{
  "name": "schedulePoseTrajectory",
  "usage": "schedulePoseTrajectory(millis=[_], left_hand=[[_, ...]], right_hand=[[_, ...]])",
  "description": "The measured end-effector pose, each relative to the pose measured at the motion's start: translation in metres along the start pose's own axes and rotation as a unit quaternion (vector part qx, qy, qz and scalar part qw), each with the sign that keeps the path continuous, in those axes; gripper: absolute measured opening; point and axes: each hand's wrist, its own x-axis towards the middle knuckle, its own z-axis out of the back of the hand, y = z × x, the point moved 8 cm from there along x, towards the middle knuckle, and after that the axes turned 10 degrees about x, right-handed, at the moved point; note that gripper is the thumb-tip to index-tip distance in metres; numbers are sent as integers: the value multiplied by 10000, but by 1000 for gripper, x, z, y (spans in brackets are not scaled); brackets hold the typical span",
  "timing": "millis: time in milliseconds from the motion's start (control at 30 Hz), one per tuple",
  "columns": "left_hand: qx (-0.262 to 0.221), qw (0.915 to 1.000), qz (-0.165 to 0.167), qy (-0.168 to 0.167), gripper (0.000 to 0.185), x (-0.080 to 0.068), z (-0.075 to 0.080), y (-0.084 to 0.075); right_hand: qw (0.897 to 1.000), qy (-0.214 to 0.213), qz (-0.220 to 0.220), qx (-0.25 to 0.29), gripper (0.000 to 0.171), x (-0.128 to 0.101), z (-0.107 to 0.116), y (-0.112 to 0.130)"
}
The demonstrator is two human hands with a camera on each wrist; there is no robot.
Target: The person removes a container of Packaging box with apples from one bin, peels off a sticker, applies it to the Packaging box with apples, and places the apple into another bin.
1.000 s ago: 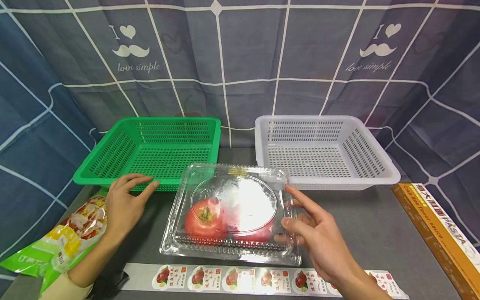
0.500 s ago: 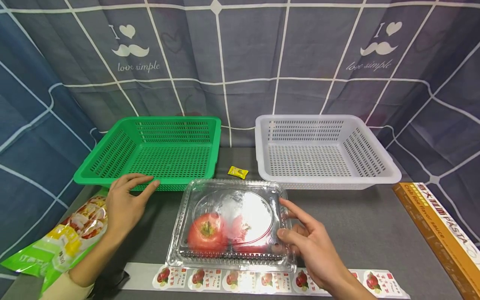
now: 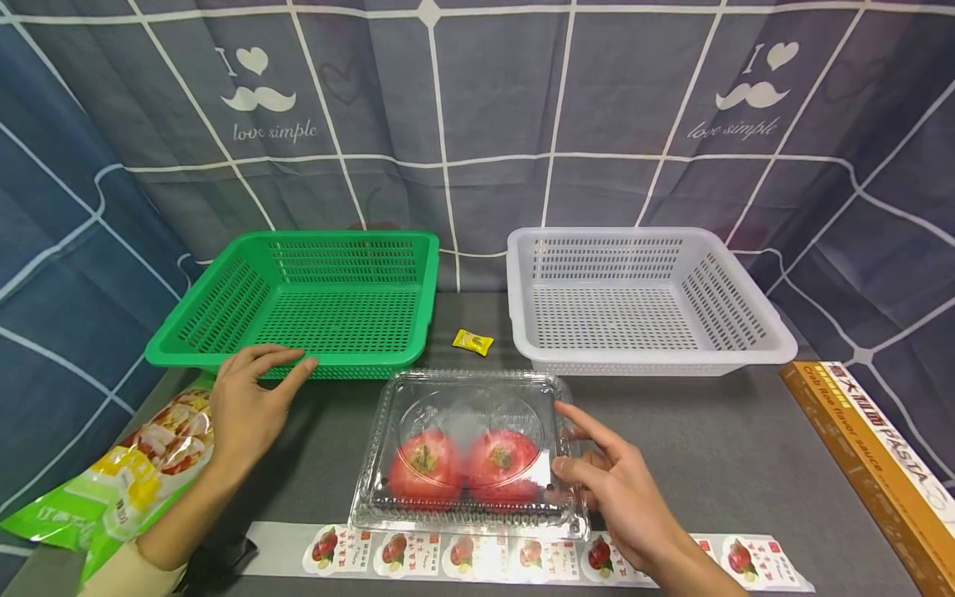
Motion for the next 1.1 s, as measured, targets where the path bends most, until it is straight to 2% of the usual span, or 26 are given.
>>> schedulePoseTrajectory(millis=[233,367,600,767,1100], left_hand=[[-38,9999,-110,-49,22,0,-2,0],[-48,10000,-79,-20,22,-1,-2,1],[-25,10000,9,80,23,1,-2,2],[-11,10000,-4,39,24,1,-1,1],[-11,10000,55,-27,23,1,-1,0]], right_hand=[[9995,62,-260,-155,68,12,5,-2],[9981,17,-425,-447,66,15,8,-2],[9955,67,-110,-935,64,17,7,6],[9923,-66,13,-1239,63,16,7,7],[9936,-193,120,-1106,62,15,7,6]])
